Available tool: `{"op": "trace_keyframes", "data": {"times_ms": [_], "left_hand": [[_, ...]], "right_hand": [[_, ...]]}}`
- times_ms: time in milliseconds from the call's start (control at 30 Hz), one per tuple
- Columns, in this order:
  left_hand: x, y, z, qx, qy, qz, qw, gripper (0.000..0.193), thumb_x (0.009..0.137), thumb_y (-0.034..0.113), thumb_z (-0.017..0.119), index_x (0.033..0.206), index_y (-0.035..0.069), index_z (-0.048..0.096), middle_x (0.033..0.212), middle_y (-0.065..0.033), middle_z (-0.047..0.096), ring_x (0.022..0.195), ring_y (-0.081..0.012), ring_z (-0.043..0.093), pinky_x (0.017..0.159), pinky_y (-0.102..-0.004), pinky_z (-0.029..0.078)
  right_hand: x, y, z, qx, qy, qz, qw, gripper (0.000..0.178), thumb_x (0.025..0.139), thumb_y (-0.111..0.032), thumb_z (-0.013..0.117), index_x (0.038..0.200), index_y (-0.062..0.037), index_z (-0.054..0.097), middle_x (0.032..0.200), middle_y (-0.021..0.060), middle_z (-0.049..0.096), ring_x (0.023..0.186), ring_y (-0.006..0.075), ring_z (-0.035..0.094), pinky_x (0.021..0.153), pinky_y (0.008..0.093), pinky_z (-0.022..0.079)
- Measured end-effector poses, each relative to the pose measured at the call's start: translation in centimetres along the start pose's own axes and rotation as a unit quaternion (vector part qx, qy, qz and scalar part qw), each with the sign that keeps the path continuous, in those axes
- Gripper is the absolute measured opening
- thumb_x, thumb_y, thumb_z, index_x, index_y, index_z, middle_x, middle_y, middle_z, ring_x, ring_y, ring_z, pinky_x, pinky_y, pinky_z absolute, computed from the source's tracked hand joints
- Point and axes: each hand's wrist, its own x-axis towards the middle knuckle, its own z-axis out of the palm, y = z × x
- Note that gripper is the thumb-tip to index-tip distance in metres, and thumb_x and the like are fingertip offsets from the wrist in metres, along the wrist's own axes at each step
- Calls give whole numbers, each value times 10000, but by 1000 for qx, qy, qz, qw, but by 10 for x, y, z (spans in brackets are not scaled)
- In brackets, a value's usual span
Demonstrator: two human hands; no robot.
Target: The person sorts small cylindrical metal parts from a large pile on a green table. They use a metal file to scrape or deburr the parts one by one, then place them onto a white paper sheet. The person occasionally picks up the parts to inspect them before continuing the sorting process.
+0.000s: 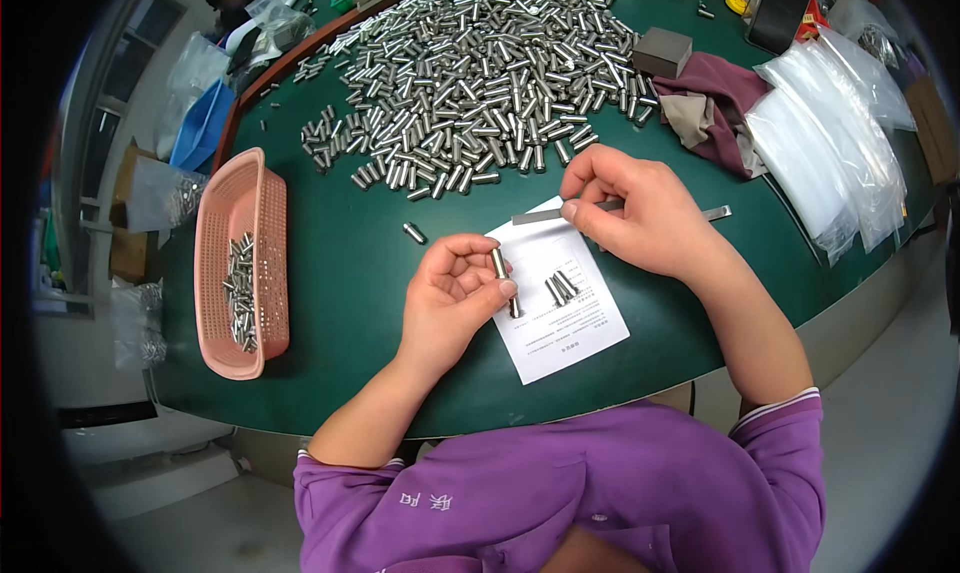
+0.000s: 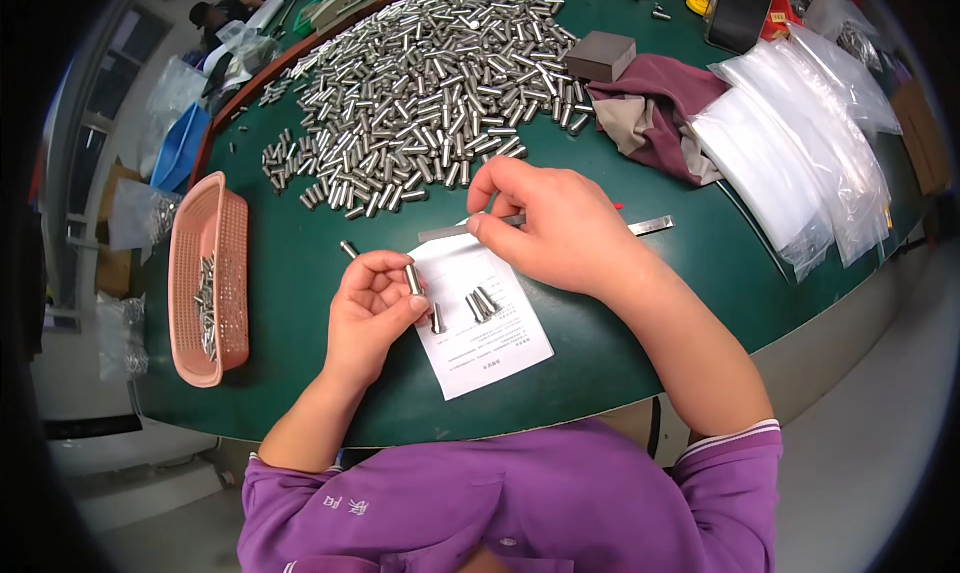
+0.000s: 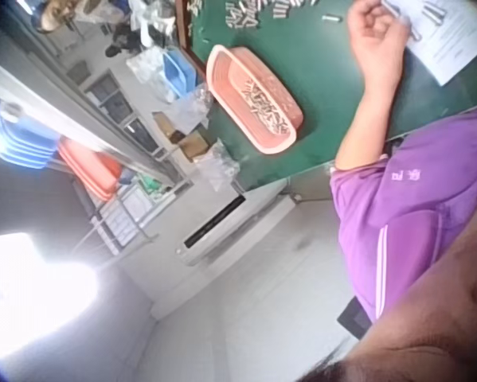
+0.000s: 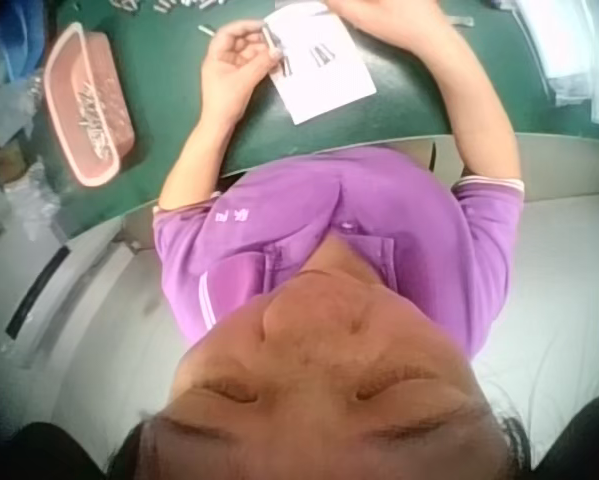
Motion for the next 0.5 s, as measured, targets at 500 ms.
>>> {"op": "trace_keyframes", "data": {"times_ms": [500], "left_hand": [[1, 2, -1, -39, 17, -41, 998, 326, 832, -32, 649, 1132, 4, 526, 981, -97, 635, 811, -132, 629, 714, -253, 524]], "right_hand": [[-2, -1, 16, 6, -43, -3, 999, 171, 808, -212, 643, 909, -102, 560, 702, 48, 652, 628, 221, 633, 581, 361, 464]]}}
